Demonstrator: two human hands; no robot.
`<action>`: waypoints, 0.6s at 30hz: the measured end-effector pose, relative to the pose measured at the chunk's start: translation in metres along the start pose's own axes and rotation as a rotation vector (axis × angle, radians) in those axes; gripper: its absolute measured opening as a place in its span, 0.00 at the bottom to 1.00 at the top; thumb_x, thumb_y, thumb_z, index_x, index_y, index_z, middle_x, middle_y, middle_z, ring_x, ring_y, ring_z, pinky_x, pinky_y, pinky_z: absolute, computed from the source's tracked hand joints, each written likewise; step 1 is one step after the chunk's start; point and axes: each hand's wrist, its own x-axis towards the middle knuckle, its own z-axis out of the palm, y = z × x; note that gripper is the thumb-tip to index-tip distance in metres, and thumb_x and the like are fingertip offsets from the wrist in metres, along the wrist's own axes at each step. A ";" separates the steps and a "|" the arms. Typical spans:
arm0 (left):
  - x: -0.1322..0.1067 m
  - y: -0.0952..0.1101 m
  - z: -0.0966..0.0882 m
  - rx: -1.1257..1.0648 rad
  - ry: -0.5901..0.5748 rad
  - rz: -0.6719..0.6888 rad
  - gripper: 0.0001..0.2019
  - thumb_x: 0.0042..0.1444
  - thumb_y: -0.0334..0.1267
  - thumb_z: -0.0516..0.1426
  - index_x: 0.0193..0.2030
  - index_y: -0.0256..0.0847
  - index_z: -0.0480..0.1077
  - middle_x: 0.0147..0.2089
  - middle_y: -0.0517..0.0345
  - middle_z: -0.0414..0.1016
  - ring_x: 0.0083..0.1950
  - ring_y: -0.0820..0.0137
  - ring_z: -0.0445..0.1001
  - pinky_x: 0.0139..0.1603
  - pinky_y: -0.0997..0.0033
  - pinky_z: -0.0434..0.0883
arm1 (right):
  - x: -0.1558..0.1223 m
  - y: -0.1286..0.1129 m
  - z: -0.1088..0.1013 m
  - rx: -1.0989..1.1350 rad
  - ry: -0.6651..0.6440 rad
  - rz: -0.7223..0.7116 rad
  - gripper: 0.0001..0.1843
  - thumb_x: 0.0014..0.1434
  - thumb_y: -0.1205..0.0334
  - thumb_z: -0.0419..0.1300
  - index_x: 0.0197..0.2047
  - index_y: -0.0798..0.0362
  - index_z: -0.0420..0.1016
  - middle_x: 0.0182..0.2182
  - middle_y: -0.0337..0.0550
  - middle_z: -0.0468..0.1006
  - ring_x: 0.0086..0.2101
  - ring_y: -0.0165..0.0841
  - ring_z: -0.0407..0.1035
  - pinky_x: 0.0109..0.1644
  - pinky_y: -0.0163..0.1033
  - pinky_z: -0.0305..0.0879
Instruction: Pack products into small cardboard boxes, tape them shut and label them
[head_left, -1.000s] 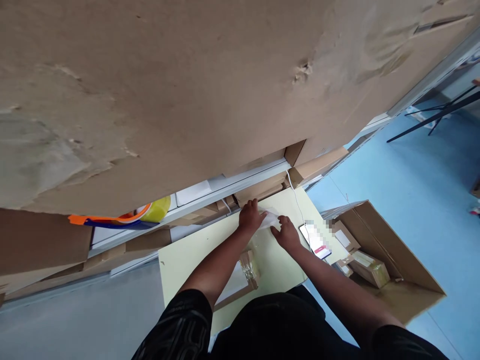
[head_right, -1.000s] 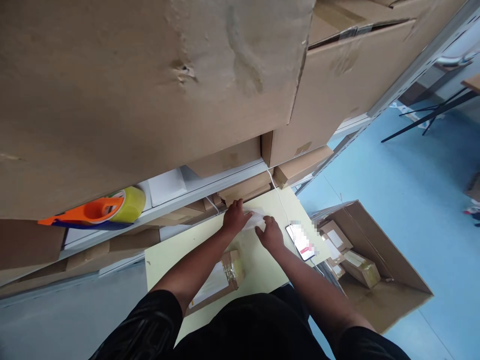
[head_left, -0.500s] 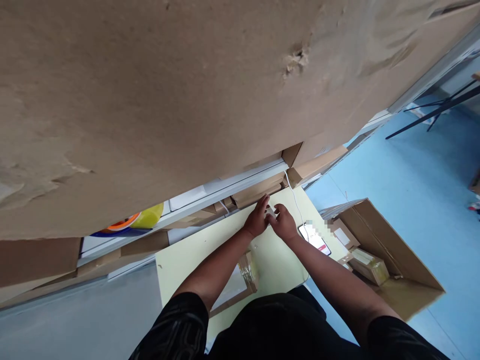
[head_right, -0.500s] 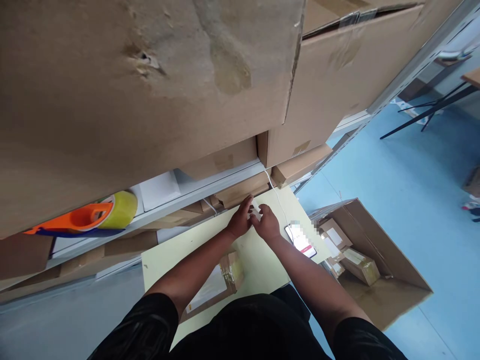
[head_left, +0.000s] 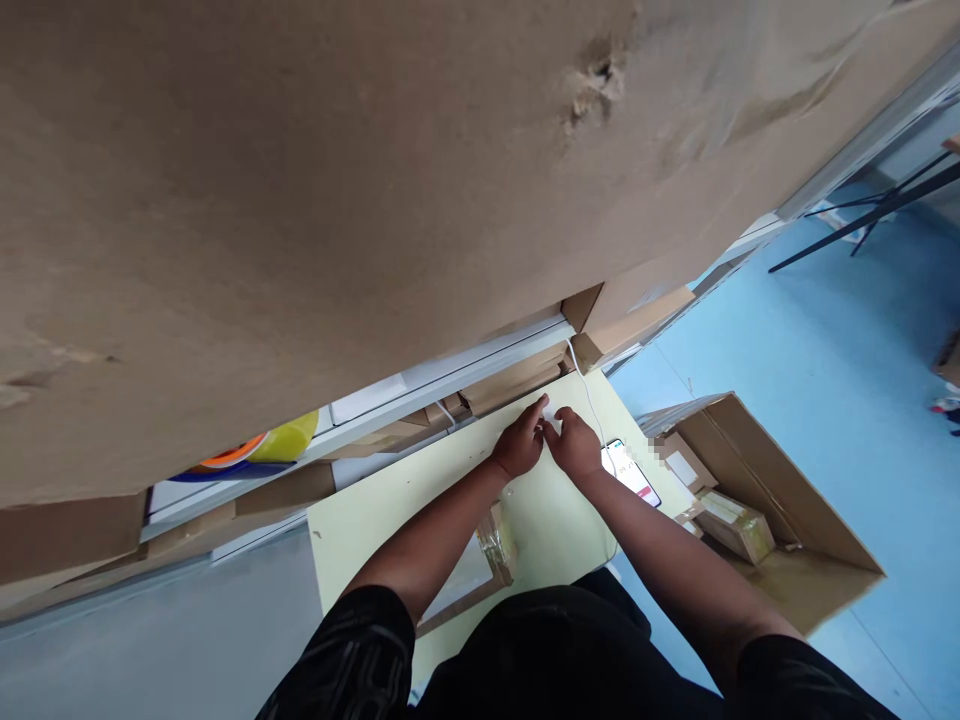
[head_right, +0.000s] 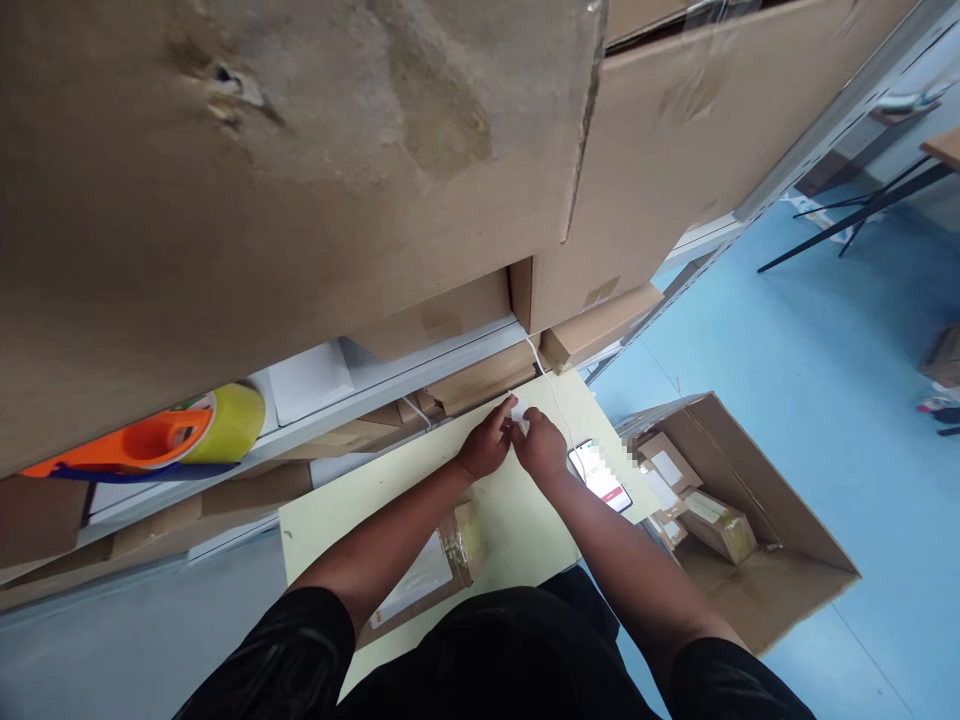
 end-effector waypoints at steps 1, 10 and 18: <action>-0.001 0.002 -0.001 0.009 -0.009 0.012 0.39 0.61 0.24 0.51 0.77 0.50 0.46 0.73 0.50 0.63 0.59 0.66 0.75 0.65 0.58 0.72 | 0.000 -0.001 -0.001 -0.025 -0.011 -0.008 0.10 0.67 0.55 0.55 0.46 0.50 0.72 0.40 0.46 0.80 0.36 0.38 0.74 0.34 0.38 0.58; -0.014 0.003 -0.002 0.037 -0.065 0.048 0.43 0.57 0.23 0.51 0.78 0.49 0.43 0.75 0.50 0.58 0.69 0.61 0.67 0.69 0.53 0.69 | 0.004 -0.007 -0.001 -0.145 -0.003 -0.046 0.13 0.69 0.54 0.53 0.50 0.51 0.72 0.44 0.48 0.79 0.37 0.38 0.74 0.34 0.38 0.57; -0.006 -0.001 0.000 0.280 -0.059 -0.071 0.27 0.60 0.27 0.51 0.66 0.42 0.66 0.58 0.46 0.73 0.60 0.57 0.70 0.64 0.54 0.70 | -0.004 0.007 -0.009 0.093 -0.014 0.137 0.07 0.61 0.59 0.54 0.35 0.49 0.71 0.25 0.40 0.75 0.27 0.35 0.68 0.29 0.36 0.54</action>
